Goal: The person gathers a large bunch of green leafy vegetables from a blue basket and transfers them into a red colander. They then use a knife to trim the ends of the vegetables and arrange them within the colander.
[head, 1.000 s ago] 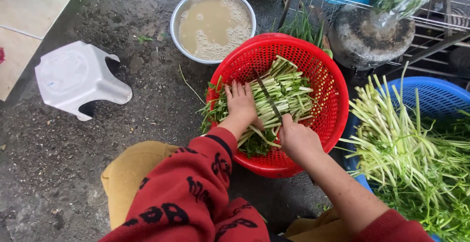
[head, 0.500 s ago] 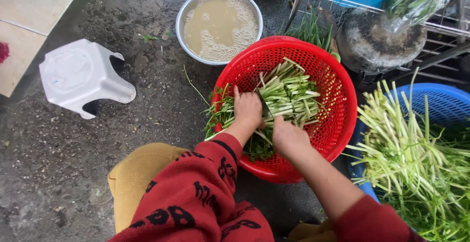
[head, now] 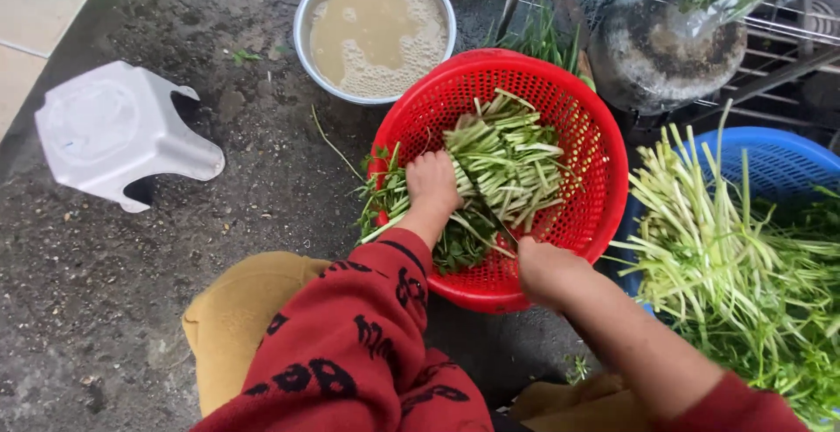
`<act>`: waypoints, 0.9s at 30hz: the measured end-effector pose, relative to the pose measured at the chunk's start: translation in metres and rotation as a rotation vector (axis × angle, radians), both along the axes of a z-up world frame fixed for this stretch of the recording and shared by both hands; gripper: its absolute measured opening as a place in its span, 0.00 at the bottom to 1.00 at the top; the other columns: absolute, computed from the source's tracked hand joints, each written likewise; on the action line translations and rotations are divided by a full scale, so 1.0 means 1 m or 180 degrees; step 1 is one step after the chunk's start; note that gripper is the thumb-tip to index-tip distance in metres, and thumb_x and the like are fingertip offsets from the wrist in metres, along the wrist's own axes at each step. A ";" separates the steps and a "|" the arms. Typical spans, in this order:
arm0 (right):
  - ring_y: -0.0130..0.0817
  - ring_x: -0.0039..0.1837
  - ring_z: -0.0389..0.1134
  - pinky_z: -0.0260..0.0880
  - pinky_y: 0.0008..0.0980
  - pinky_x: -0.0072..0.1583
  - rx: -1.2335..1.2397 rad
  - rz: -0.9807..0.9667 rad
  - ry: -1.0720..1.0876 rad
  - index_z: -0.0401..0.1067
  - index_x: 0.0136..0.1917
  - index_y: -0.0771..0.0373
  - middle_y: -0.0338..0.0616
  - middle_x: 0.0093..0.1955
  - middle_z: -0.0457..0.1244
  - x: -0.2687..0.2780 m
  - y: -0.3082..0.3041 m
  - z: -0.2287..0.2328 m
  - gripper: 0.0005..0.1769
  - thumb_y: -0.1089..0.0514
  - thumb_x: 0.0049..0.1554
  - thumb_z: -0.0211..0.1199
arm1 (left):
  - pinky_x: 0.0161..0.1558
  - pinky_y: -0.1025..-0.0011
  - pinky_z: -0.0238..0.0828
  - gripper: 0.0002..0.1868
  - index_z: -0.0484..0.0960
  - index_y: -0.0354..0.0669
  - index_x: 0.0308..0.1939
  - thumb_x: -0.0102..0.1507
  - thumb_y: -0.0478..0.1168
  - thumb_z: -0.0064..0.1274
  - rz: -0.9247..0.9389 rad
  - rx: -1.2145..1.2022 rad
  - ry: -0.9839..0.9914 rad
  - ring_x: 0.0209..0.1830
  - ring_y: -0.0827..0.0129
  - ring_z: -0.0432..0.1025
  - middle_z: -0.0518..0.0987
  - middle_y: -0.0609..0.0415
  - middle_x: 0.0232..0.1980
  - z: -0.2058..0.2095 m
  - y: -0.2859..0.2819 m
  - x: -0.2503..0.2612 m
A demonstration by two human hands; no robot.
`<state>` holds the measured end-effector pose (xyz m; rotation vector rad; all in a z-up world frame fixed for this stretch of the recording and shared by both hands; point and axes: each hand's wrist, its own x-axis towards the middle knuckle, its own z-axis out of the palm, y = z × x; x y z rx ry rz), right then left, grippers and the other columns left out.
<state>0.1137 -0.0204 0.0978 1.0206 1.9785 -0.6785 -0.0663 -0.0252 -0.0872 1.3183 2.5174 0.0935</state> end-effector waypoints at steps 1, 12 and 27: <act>0.62 0.57 0.66 0.63 0.58 0.57 -0.0138 0.0116 -0.0121 0.59 0.57 0.71 0.64 0.53 0.63 0.001 -0.002 0.022 0.19 0.64 0.52 0.41 | 0.56 0.57 0.58 0.44 0.70 0.41 0.46 0.30 0.51 0.69 -0.0008 -0.0100 -0.0082 0.51 0.53 0.67 0.73 0.47 0.46 0.002 0.001 0.000; 0.43 0.38 0.74 0.73 0.39 0.51 -0.0379 -0.0535 -0.0033 0.63 0.51 0.65 0.56 0.44 0.67 0.033 -0.002 0.093 0.16 0.54 0.55 0.44 | 0.68 0.52 0.09 0.76 0.35 0.35 0.72 0.37 0.77 0.56 -0.0045 -0.1687 -0.0840 0.76 0.52 0.28 0.40 0.41 0.75 0.146 -0.029 0.013; 0.57 0.54 0.68 0.67 0.51 0.56 0.0182 -0.0350 0.0321 0.61 0.53 0.58 0.59 0.45 0.67 0.063 0.021 0.056 0.18 0.46 0.55 0.45 | 0.70 0.54 0.18 0.41 0.56 0.37 0.66 0.55 0.48 0.55 0.0067 -0.0780 0.0351 0.74 0.48 0.38 0.54 0.41 0.71 0.105 -0.028 0.033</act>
